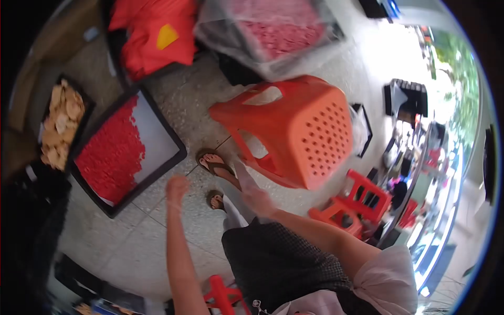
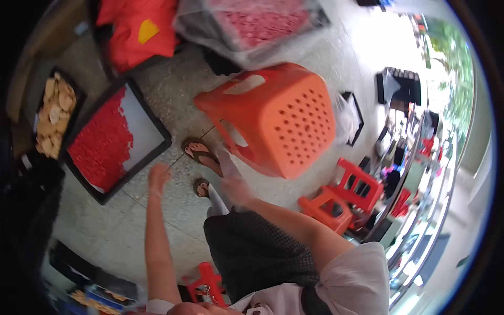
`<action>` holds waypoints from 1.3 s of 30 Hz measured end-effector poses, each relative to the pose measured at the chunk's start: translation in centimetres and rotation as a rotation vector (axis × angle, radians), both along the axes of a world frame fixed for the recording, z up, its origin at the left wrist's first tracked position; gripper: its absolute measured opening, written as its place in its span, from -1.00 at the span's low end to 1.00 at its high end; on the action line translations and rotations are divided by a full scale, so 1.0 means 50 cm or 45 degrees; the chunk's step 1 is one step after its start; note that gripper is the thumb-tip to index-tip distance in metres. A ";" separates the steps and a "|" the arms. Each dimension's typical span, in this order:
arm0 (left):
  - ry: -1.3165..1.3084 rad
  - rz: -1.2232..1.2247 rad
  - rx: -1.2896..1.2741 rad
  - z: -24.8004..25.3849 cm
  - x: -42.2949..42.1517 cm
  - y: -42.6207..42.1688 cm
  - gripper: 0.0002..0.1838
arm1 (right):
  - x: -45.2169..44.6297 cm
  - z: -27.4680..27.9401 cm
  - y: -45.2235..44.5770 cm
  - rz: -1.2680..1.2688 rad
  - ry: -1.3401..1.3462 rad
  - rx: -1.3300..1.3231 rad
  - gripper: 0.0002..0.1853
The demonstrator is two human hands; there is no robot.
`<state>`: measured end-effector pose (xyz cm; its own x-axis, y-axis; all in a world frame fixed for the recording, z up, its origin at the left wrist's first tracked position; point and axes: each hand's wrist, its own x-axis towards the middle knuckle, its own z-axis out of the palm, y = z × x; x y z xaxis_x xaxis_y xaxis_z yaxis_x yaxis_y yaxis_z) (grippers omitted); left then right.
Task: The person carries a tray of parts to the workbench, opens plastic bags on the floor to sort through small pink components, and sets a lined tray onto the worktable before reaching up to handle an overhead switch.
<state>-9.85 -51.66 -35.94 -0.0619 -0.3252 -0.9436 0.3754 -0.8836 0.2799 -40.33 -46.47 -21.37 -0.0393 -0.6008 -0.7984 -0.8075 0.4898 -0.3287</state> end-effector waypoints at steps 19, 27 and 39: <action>-0.118 -0.697 -0.011 0.352 -0.602 -0.138 -0.07 | -0.301 0.286 0.660 -1.116 0.216 0.392 -0.67; -0.320 -0.346 -0.205 0.314 -0.567 -0.138 0.00 | -0.427 0.257 0.673 -0.860 0.249 0.566 -0.63; -0.594 -0.244 0.124 0.540 -0.229 -0.035 -0.34 | -0.854 0.144 0.461 -1.876 -0.197 0.300 -0.76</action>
